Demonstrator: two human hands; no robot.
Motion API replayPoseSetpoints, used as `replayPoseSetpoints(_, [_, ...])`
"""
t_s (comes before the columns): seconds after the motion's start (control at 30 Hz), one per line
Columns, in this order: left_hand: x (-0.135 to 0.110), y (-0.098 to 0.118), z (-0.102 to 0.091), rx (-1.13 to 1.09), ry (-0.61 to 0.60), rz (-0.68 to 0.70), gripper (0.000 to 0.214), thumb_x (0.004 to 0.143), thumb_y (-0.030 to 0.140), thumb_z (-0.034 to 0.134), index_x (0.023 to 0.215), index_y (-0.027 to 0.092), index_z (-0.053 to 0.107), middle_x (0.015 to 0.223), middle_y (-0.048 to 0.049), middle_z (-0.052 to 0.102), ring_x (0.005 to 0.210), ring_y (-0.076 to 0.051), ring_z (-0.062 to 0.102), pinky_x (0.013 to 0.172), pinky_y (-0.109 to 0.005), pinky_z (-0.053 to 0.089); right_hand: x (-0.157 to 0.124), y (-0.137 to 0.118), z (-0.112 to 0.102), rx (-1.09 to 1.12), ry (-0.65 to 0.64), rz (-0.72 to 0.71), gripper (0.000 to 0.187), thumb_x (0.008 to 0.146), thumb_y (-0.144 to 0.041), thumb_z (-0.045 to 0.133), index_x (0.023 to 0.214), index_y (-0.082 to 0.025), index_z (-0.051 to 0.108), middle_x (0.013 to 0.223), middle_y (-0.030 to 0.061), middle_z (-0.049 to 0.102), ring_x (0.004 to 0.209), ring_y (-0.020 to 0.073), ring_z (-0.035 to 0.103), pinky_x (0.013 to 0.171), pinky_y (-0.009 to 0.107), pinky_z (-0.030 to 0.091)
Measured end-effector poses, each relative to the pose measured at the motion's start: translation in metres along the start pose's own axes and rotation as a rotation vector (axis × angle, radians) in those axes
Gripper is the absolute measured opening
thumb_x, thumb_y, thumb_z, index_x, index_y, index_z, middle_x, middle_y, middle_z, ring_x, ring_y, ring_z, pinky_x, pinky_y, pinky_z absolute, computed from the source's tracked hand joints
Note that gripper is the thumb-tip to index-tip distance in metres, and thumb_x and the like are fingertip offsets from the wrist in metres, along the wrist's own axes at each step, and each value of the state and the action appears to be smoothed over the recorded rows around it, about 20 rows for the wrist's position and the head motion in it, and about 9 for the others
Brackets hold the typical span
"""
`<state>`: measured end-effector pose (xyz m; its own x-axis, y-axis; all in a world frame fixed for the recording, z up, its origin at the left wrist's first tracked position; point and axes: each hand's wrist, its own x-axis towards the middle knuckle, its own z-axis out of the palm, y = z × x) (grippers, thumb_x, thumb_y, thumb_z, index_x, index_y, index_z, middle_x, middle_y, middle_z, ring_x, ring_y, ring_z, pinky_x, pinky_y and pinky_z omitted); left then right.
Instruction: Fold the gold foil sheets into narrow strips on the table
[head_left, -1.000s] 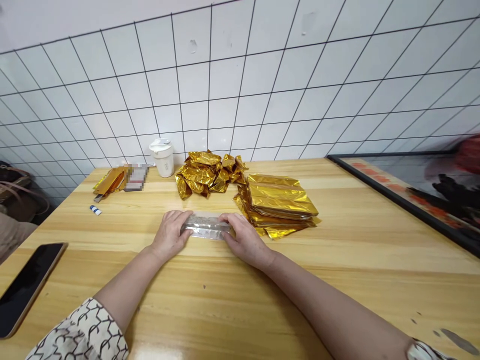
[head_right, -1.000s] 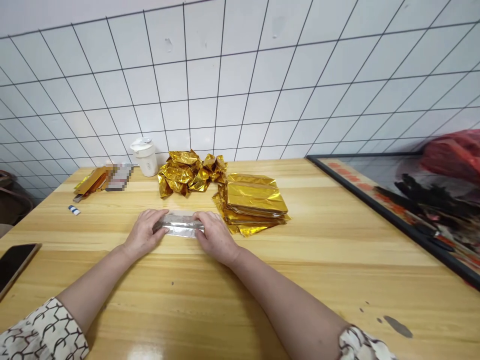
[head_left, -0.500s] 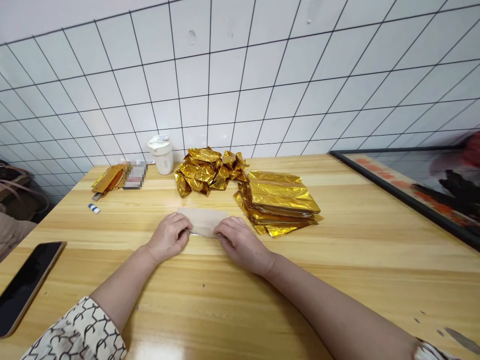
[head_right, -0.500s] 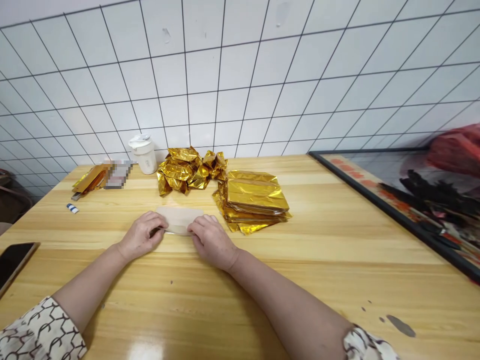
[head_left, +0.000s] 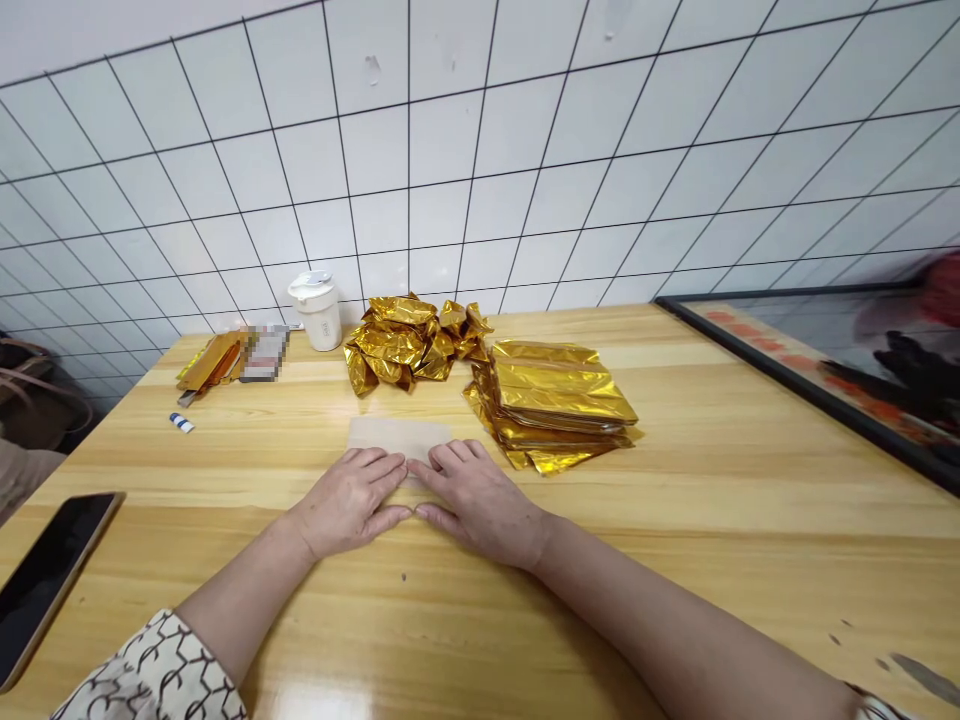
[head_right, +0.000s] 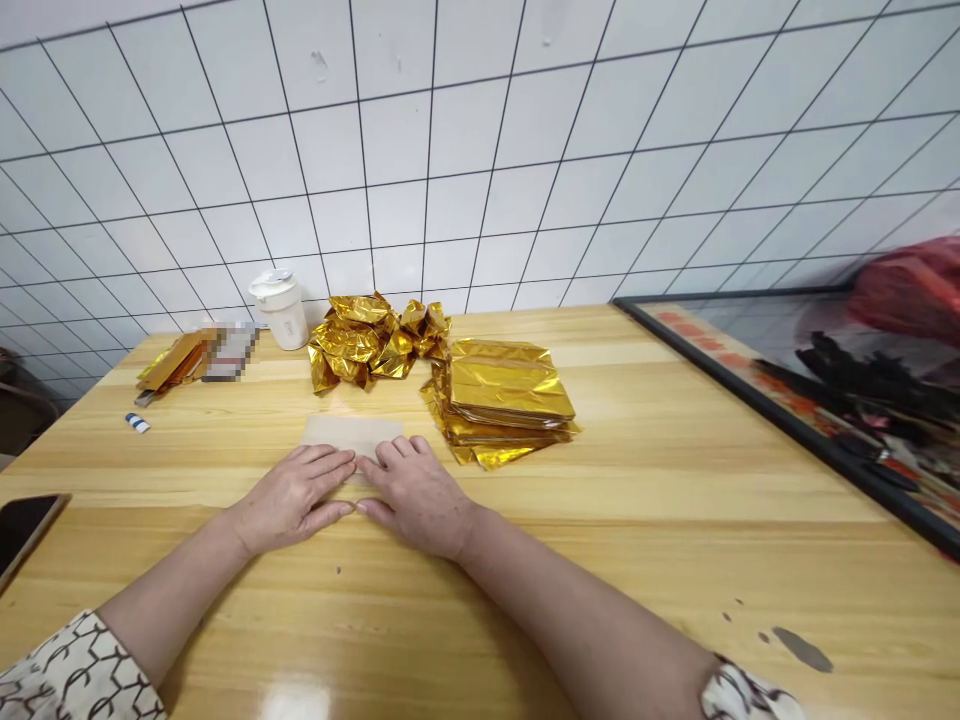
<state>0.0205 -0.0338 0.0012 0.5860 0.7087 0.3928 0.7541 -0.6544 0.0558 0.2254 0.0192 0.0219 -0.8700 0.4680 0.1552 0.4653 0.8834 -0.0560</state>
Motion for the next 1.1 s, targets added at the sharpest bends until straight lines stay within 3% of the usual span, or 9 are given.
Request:
replayPoseSetpoints(0.3, [-0.006, -0.021, -0.007, -0.008, 0.082, -0.047, 0.028, 0.092, 0.036, 0.049, 0.083, 0.016, 0.067, 0.091, -0.0109, 0.071, 0.084, -0.022, 0.066, 0.075, -0.035, 0.055, -0.002, 0.005, 0.001, -0.068, 0.031, 0.034, 0.03, 0.09, -0.037, 0.054, 0.105, -0.013, 0.065, 0.089, 0.01, 0.061, 0.086, 0.0224, 0.049, 0.077, 0.035, 0.03])
replayPoseSetpoints(0.43, [-0.009, -0.027, -0.007, -0.054, 0.103, -0.047, 0.021, 0.087, 0.034, 0.057, 0.085, 0.016, 0.067, 0.094, -0.0108, 0.071, 0.088, -0.022, 0.065, 0.078, -0.035, 0.056, -0.002, 0.011, 0.004, -0.111, 0.061, 0.017, 0.019, 0.09, -0.029, 0.055, 0.094, -0.015, 0.067, 0.086, 0.0082, 0.061, 0.082, 0.0207, 0.049, 0.077, 0.034, 0.03])
replayPoseSetpoints(0.6, [-0.008, -0.023, -0.002, -0.042, 0.117, -0.085, 0.018, 0.089, 0.023, 0.05, 0.082, 0.017, 0.067, 0.091, -0.0098, 0.069, 0.084, -0.02, 0.064, 0.076, -0.034, 0.056, -0.001, 0.019, 0.003, -0.218, 0.108, -0.072, 0.022, 0.092, -0.016, 0.046, 0.083, -0.016, 0.066, 0.076, 0.0058, 0.06, 0.073, 0.0179, 0.046, 0.074, 0.032, 0.028])
replayPoseSetpoints(0.9, [0.002, -0.003, 0.005, 0.015, 0.164, -0.063, 0.023, 0.092, 0.019, 0.041, 0.093, 0.015, 0.064, 0.103, -0.0142, 0.066, 0.091, -0.022, 0.062, 0.083, -0.04, 0.056, -0.004, 0.042, -0.001, -0.267, 0.177, -0.164, 0.022, 0.087, -0.01, 0.047, 0.07, -0.016, 0.061, 0.069, 0.0044, 0.057, 0.069, 0.0171, 0.043, 0.078, 0.032, 0.028])
replayPoseSetpoints(1.1, [0.003, 0.001, 0.006, 0.018, 0.139, -0.038, 0.024, 0.092, 0.018, 0.04, 0.099, 0.016, 0.063, 0.107, -0.0127, 0.066, 0.096, -0.022, 0.062, 0.087, -0.04, 0.055, -0.006, 0.035, -0.004, -0.182, 0.238, -0.223, 0.027, 0.087, -0.014, 0.043, 0.066, -0.017, 0.059, 0.067, 0.0043, 0.055, 0.067, 0.0172, 0.041, 0.077, 0.033, 0.03])
